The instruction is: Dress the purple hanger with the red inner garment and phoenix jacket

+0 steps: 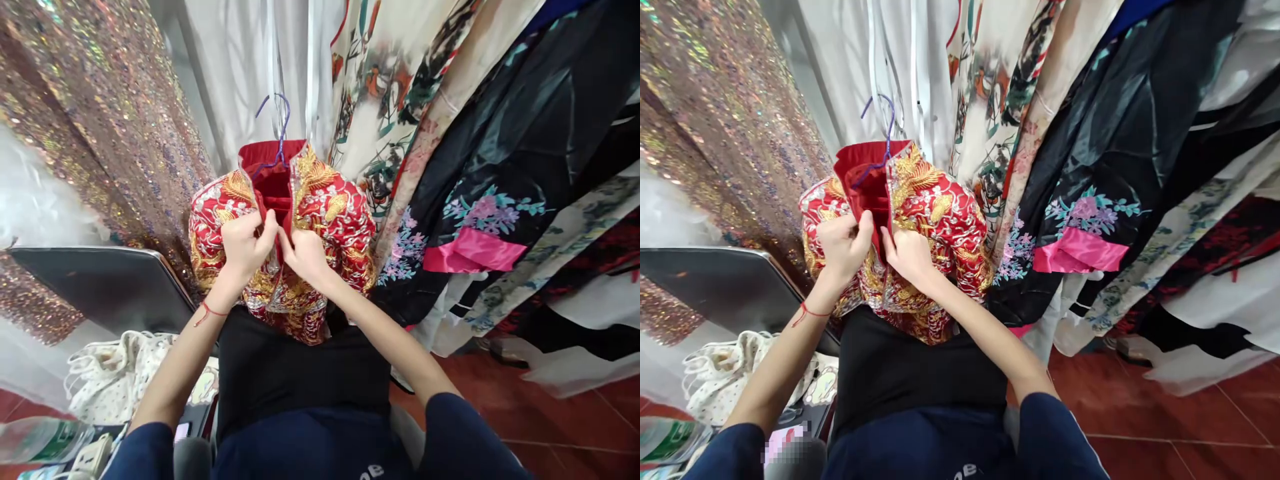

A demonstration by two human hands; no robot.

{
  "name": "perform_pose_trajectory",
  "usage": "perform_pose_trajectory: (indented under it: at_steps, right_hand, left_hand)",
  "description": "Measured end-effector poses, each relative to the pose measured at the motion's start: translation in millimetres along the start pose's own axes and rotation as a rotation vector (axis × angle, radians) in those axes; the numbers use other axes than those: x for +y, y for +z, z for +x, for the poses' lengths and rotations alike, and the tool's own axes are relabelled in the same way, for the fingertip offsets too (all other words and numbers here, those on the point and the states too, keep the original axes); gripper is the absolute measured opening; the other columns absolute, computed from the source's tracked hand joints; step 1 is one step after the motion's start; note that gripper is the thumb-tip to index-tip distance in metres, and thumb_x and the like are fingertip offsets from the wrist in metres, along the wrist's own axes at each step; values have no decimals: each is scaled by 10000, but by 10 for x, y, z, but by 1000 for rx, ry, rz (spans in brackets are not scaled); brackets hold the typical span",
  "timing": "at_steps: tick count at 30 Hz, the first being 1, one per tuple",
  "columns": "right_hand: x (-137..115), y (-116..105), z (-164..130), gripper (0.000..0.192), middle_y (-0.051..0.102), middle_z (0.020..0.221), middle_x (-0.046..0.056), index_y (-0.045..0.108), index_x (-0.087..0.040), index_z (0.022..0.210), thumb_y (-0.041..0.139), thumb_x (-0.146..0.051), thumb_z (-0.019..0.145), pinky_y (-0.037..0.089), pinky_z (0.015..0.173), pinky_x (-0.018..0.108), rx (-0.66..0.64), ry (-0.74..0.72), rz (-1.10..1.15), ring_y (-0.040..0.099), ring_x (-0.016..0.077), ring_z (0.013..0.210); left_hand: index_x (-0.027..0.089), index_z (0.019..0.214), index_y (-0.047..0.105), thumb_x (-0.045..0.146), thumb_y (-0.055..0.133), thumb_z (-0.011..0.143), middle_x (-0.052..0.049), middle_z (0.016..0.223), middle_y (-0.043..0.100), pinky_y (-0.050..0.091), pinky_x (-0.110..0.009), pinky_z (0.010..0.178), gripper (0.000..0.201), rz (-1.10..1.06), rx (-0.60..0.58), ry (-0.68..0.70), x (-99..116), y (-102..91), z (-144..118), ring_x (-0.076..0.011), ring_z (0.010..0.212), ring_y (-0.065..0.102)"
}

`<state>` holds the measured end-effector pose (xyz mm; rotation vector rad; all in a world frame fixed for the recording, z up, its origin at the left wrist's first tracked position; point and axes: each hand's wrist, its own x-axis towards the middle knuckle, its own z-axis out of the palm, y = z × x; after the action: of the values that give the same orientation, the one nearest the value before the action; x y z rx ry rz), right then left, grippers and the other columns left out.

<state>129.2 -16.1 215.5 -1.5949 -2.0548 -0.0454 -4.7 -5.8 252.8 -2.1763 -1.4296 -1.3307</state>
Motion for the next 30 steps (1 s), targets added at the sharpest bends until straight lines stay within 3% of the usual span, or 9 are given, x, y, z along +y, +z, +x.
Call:
perform_pose_trajectory:
  at_steps: [5,9,12,17,22,24,26,28,30]
  right_hand:
    - [351,479,26,332,719,1129,198,582,-107,1207,382,-269,996,488,870,338,-230,105,4,697,284,1038]
    - [639,740,-46,341,686,1167,251,568,-56,1170,323,-226,1005,495,886,366,-195,123,37,690,292,1033]
    - [682,779,42,284,704,1120,207,585,-98,1094,352,-226,994,491,917,365,-136,43,119,679,273,1016]
    - [679,996,382,210,679,1105,147,546,-166,1059,364,-165,953,481,985,377,30,-90,344,626,242,1039]
    - [880,1317,395,149,653,1078,170,534,-181,1014,447,-184,893,437,1040,523,146,-64,562,586,302,1067]
    - [961,1391,253,184,643,1141,181,554,-171,1037,531,-213,859,396,1090,535,157,-42,651,561,319,1153]
    - [1013,1478,34,242,633,1218,159,582,-176,1075,580,-237,841,380,1123,487,158,-12,760,546,295,1216]
    - [1024,1640,-259,207,653,1204,111,612,-201,1060,562,-273,872,416,1097,422,153,56,883,579,245,1185]
    - [993,1912,-601,158,693,1012,69,628,-208,951,520,-317,915,492,983,380,133,191,1007,646,207,1012]
  left_hand:
    - [197,610,548,403,492,890,-65,609,627,305,-308,597,353,143,-314,-21,-211,466,-189,-199,636,601]
    - [186,829,647,368,496,907,-77,756,707,306,-296,614,249,129,-465,-98,-494,827,-365,-213,712,643]
    - [178,811,642,354,500,920,-70,744,695,334,-286,628,251,9,-420,-111,-559,950,-343,-199,691,626]
    - [162,850,616,229,479,932,-54,797,681,409,-265,688,174,-376,-176,-66,-553,1152,-44,-155,682,577]
    - [183,772,577,224,609,867,-4,737,614,418,-270,723,109,-544,-267,-168,-720,1407,-178,-139,677,521]
    - [184,773,602,243,703,813,2,781,628,434,-261,779,124,-759,-256,-346,-812,1493,-455,-139,746,553]
    - [183,785,629,230,764,764,3,838,647,445,-240,836,145,-1029,-157,-681,-902,1596,-832,-138,836,584]
    - [184,811,618,252,691,841,2,838,630,454,-234,858,104,-1073,-52,-912,-988,1729,-1276,-129,857,588]
    - [178,850,604,286,591,924,-7,822,606,468,-241,842,131,-1075,15,-1143,-1069,1886,-1741,-125,835,588]
